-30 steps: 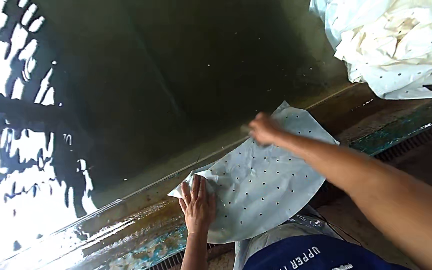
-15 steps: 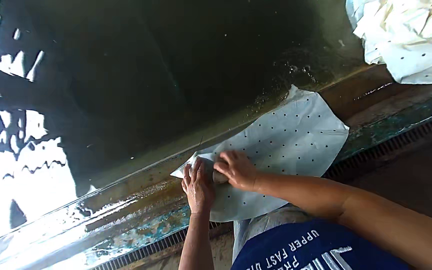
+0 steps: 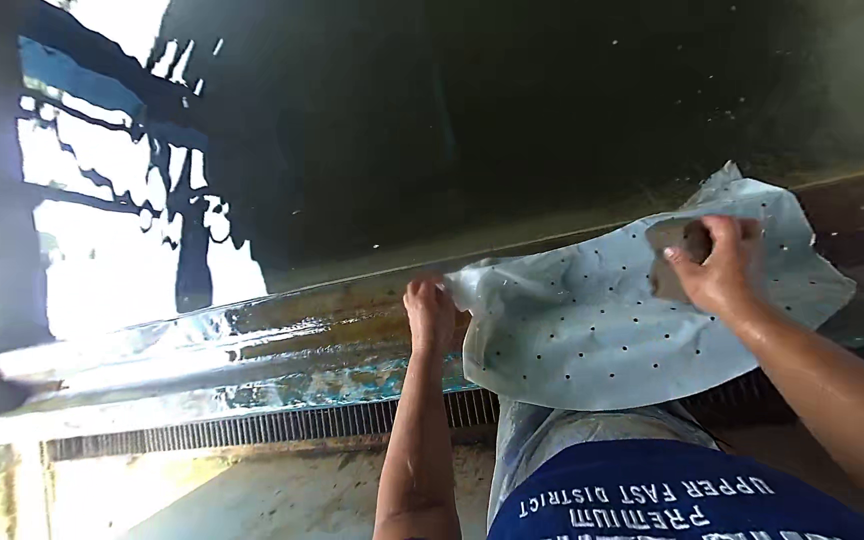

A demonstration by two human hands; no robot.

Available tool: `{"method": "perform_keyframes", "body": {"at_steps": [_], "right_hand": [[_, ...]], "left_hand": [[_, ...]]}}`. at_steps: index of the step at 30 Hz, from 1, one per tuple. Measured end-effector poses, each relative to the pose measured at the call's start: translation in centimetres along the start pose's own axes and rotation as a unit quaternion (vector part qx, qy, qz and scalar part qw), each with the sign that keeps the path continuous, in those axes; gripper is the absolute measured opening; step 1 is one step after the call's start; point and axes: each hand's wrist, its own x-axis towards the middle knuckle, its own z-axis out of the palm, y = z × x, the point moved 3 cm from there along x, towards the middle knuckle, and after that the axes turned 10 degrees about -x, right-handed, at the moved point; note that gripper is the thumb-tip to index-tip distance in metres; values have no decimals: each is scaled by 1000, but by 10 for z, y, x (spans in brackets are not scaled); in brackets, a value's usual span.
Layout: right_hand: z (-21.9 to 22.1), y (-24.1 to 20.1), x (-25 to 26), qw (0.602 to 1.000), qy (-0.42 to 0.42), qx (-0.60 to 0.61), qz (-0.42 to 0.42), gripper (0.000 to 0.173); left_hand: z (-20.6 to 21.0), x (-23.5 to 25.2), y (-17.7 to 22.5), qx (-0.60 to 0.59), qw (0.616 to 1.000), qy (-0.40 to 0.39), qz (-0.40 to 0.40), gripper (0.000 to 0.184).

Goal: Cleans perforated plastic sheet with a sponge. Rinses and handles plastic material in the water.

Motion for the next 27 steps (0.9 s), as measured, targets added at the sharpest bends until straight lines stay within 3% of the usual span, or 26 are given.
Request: {"method": "perform_keyframes", "body": {"at_steps": [4, 8, 11, 13, 15, 18, 21, 24, 27], "right_hand": [[47, -26, -15, 989, -31, -44, -135, 49], [54, -18, -8, 989, -11, -44, -143, 51], [56, -16, -8, 987, 1, -45, -152, 51], [56, -16, -8, 987, 12, -45, -156, 51], [57, -15, -10, 986, 14, -51, -157, 51], [53, -15, -7, 987, -15, -58, -149, 50], [33, -32, 5, 989, -79, -13, -126, 47], [9, -95, 20, 972, -143, 74, -172, 44], [13, -191, 26, 923, -289, 155, -201, 36]], "left_hand": [[-1, 9, -9, -15, 995, -63, 78, 21], [-3, 31, 6, -11, 971, -227, 73, 44], [-15, 53, 26, 104, 933, -328, 103, 23], [-23, 75, 37, 139, 929, -280, 200, 19], [-29, 90, 50, 138, 944, -191, 230, 19], [-50, 76, 59, 100, 985, -65, 125, 28], [-64, 7, 41, 91, 992, -69, -52, 35], [-40, -61, 19, 42, 970, -159, -178, 46], [-13, -90, 12, -17, 969, -142, -201, 45]]}}
